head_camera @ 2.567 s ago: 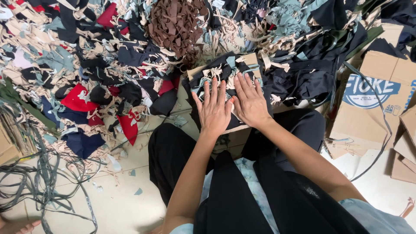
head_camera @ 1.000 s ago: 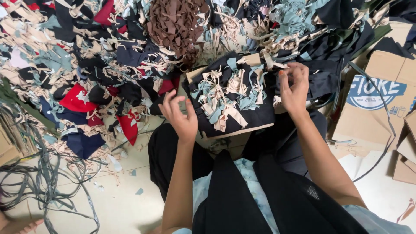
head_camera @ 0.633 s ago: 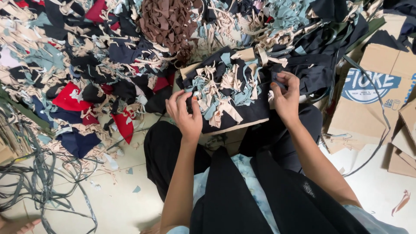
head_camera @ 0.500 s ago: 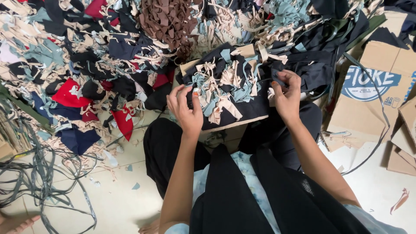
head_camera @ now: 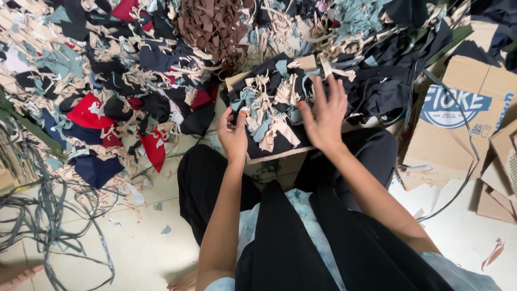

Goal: The person sits on the floor and folds various pieces of dark fabric onto a cardboard template. They repeatedly pick up fabric scraps, fold them, and stack them on the template, occasionally smoothing the pile with their hands.

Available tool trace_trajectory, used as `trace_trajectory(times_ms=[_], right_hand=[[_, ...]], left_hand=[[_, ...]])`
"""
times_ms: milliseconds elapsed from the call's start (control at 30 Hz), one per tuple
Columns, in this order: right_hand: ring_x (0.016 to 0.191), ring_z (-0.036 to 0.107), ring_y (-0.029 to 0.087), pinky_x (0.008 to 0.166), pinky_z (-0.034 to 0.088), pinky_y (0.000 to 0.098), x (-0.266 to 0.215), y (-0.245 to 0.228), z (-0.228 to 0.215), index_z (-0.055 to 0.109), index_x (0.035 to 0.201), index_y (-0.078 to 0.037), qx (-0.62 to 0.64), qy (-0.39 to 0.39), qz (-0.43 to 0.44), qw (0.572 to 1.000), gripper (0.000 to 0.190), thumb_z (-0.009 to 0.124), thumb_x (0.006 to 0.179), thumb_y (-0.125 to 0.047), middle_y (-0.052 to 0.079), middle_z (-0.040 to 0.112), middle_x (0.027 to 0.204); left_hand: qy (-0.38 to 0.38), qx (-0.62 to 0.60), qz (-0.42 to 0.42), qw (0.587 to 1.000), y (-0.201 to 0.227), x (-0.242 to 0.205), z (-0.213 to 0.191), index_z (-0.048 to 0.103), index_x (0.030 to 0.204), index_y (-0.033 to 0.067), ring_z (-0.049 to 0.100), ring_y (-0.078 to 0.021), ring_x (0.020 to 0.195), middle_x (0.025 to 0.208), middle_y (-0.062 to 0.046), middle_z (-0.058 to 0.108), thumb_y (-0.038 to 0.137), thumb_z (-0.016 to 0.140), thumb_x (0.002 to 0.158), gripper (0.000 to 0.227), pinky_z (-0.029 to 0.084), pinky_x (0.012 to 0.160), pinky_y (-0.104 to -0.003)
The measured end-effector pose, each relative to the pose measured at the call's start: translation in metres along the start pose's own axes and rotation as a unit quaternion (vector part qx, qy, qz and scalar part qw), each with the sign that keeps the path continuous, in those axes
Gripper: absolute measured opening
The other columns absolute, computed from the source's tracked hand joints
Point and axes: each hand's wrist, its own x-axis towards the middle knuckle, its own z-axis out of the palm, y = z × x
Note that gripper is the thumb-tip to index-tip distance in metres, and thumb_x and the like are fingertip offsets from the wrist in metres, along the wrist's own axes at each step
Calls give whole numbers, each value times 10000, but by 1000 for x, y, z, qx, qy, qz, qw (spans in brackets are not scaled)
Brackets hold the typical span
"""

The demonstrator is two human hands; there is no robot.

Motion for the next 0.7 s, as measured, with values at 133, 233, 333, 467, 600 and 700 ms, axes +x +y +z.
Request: trace_trajectory(times_ms=[133,233,333,467,600,700], right_hand=[[1539,-37,444,1176,-27,681,0,-27,15,298,1657,-199,-88,-88,-107,986,648,477,1108,-493,203,106,1704],[1561,140,383,1202,1,603,-11,-24,37,365,1630,-162,-118,-67,-139,981,647,494,1094,-500,176,267,1684],[1544,250,355,1205,57,601,-9,-25,38,453,1584,-175,-122,-53,-134,982,621,515,1070,-518,142,364,1649],[1533,295,338,1202,94,602,-7,-16,45,478,1572,-209,-147,-43,-136,979,626,512,1052,-556,114,405,1630],[1552,249,324,1218,38,575,-9,-22,37,458,1588,-223,-131,-43,-137,981,623,504,1054,-541,104,364,1654],[1558,238,324,1225,31,557,-3,-29,23,459,1586,-220,-92,-62,-121,986,616,529,1046,-509,108,341,1664]], left_hand=[[17,1,1,1000,-11,11,4,696,1260,87,620,-153,757,1031,-103,665,278,853,846,482,540,695,-306],[23,-29,-5,999,-19,18,9,702,1223,66,606,-120,740,985,-85,661,207,850,827,445,531,665,-266],[15,-41,-15,999,-14,20,9,699,1203,57,605,-120,733,962,-83,651,160,842,814,427,533,665,-264],[11,-40,-27,999,-18,25,12,704,1170,68,612,-102,715,940,-57,642,155,851,796,411,527,638,-226],[8,-45,-47,998,-13,21,4,699,1165,84,605,-102,722,941,-45,634,180,854,793,414,516,647,-243],[7,-58,-62,996,-3,23,2,700,1152,98,599,-83,717,925,-28,635,226,854,809,397,499,644,-250]])
